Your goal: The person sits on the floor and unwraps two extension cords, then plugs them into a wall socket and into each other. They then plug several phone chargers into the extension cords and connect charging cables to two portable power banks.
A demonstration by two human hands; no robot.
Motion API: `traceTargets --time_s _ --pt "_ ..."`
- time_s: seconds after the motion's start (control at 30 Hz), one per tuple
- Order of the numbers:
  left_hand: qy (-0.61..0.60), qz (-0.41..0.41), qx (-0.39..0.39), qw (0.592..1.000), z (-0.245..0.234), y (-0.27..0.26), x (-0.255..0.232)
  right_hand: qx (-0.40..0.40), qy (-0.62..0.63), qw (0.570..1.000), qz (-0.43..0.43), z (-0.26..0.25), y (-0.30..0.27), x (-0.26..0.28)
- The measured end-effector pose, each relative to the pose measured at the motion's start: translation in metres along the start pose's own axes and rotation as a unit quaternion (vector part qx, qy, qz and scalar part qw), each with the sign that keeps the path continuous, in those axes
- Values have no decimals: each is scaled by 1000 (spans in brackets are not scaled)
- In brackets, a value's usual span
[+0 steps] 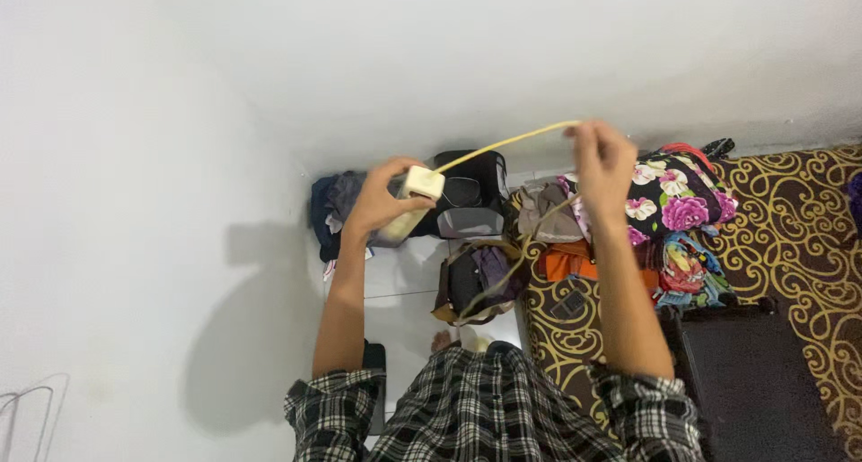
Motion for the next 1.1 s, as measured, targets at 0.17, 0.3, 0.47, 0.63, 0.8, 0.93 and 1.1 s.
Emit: traceTargets --time_s 0.17,0.3,0.47,0.63,0.8,0.93,1.1 --pt "-264 -64 60 960 28 16 20 49 -27 998 -5 18 42 -50" --pt "-332 -27 87 939 45 34 -2 239 -22 956 169 75 10 -86" --pt "-175 -122 177 961 83 49 -2 375 256 890 24 128 -25 -7" --pt "-63 -139 215 965 99 54 9 239 181 950 89 86 -9 -19" --pt "-101 -162 236 953 111 47 3 230 216 948 46 60 -4 -16" --pt "-82 -195 208 955 121 53 -12 258 136 956 25 65 -12 -5" --pt "-78 -153 195 966 128 60 -27 274 112 955 -2 62 -14 -2"
Point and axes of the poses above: each hand's wrist, its own y-axis towards the middle knuckle, its own z-axis out of the palm, x = y × z, the point moved 10 cm from there along y, towards the middle knuckle, and after that the axes turned 15 degrees about x, right-handed, at the moved point
